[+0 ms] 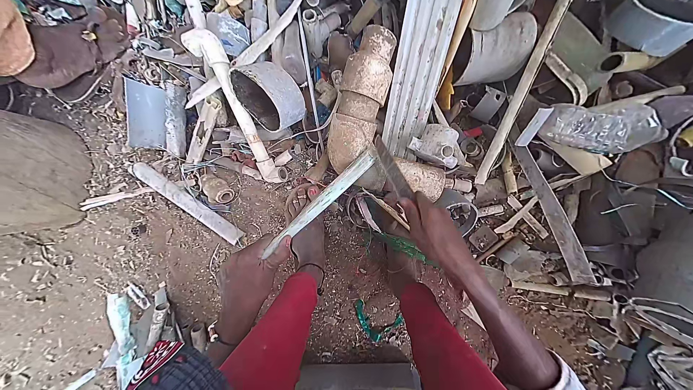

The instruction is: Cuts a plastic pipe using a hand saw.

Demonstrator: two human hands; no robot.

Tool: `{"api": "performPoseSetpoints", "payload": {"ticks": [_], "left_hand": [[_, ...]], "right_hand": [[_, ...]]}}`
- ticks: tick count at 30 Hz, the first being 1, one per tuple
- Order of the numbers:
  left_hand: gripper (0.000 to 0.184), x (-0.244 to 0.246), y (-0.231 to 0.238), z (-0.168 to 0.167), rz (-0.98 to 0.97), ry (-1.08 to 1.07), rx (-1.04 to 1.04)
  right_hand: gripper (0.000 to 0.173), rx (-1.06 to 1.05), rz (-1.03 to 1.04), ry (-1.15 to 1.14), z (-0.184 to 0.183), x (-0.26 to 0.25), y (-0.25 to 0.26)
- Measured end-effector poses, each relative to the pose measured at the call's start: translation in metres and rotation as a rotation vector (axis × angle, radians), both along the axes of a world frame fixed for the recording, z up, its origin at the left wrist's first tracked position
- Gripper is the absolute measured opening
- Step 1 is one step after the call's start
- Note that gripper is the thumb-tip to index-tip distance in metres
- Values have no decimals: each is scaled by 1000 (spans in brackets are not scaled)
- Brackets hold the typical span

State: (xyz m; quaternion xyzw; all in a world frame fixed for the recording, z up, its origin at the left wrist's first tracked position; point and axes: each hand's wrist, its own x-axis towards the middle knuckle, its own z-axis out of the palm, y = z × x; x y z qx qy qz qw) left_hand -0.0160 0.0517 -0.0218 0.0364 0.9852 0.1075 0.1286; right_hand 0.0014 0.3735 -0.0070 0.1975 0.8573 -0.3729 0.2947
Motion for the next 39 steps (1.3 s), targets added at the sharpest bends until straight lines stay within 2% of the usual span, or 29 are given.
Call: {"api": "performPoseSetpoints", "payload": {"ticks": [4, 8, 12, 14, 15, 17, 19, 20, 23, 26, 28, 30, 32, 34, 36, 37, 39], "left_hand": [[86, -2, 1, 0, -6, 6, 3], [86, 0, 1, 2, -9, -2, 23], [83, -2, -1, -1, -20, -12, 10], [84, -1, 0, -4, -19, -30, 15], [85, -1, 1, -5, -21, -26, 19], [83, 1, -1, -3, -30, -8, 18], [83, 2, -3, -3, -44, -8, 15], [84, 1, -3, -3, -51, -15, 17], [83, 2, -3, -3, -42, -78, 35], [80, 2, -1, -5, -21, -125, 65], [79, 3, -3, -7, -4, -139, 79], [76, 3, -5, -5, 16, -201, 111], [73, 0, -6, -2, 21, -255, 166], [68, 0, -7, 2, -4, -216, 236], [57, 1, -4, 7, -50, -68, 293], [52, 1, -2, 7, -86, 20, 300], [43, -1, -1, 7, -158, 164, 268]], "right_hand": [[40, 123, 40, -94, -2, -15, -1], [39, 155, 39, -33, -11, -9, -13], [48, -35, 215, -123, 4, 1, -29], [48, -168, 314, -220, 13, 5, -37], [47, -196, 311, -195, 15, 5, -35], [44, -111, 150, 23, 13, 4, -27], [35, 140, -9, 243, -3, 1, -21], [33, 218, -17, 226, -8, -1, -19], [42, 69, 168, -2, -11, 12, -35], [45, -164, 327, -60, -14, 28, -44], [40, -108, 202, 49, -21, 24, -35], [37, -8, -42, 141, -24, 13, -20], [42, -23, -180, 168, -8, 5, -1], [55, -39, -279, 400, 21, 15, 12], [61, -67, -395, 744, 52, 24, 17], [58, -96, -439, 919, 56, 28, 15], [41, -112, -451, 1106, 34, 34, 5]]}}
